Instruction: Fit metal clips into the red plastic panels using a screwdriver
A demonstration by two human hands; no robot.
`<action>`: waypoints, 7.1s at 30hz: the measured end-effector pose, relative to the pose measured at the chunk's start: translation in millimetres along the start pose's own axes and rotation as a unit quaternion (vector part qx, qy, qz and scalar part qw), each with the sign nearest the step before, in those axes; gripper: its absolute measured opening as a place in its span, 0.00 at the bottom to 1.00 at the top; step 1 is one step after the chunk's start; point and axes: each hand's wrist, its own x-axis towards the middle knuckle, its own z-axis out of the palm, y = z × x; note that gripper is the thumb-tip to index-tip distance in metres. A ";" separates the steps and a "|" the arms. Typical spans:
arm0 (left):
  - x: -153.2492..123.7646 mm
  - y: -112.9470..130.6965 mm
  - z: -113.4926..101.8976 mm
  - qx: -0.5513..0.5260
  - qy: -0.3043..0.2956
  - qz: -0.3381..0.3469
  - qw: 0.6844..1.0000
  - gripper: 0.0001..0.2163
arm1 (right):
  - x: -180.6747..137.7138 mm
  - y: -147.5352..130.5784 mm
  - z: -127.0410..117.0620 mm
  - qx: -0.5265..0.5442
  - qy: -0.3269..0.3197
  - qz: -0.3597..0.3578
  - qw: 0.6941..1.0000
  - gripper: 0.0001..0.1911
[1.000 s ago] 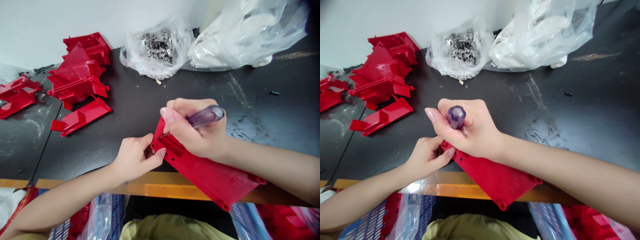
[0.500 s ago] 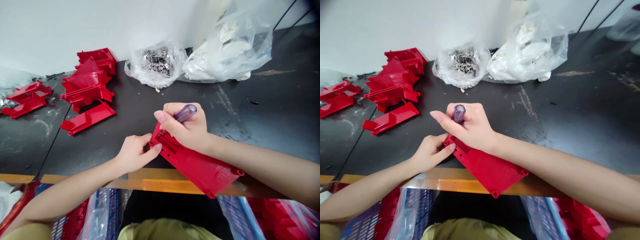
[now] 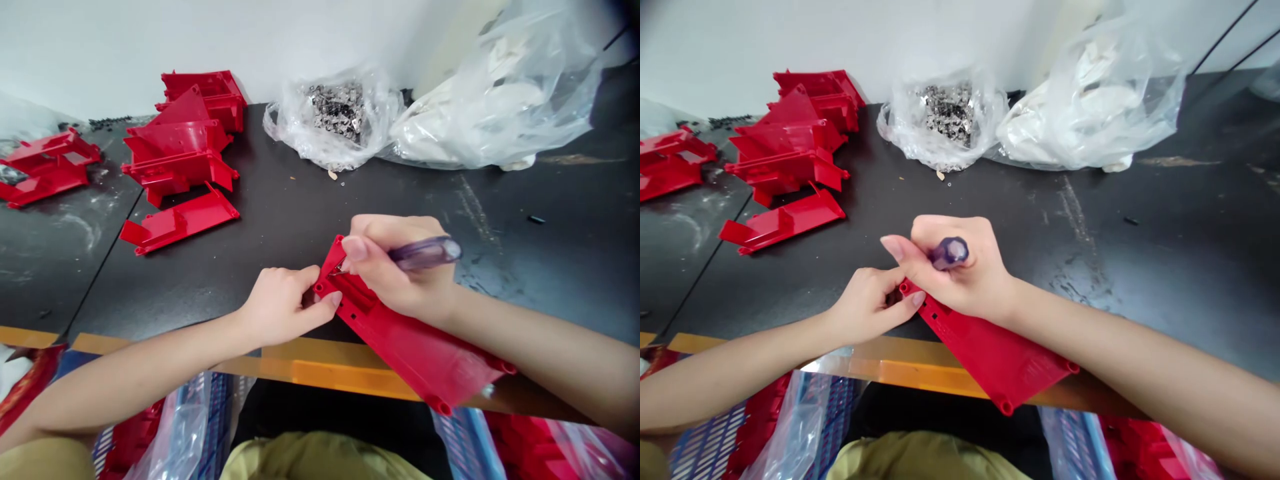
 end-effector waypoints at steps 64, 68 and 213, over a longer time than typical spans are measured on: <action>-1.0 1.1 -0.4 0.025 0.006 0.011 1.000 0.15 | -4.0 -5.6 -0.8 -0.040 -0.024 0.004 0.999 0.21; -0.3 -0.1 -1.0 0.034 0.008 0.021 0.999 0.16 | -4.3 -4.2 -0.3 -0.023 -0.001 0.023 0.999 0.23; -0.7 4.2 -4.5 0.045 -0.036 -0.035 0.998 0.14 | -4.9 -10.7 10.2 -0.067 0.029 0.014 0.997 0.24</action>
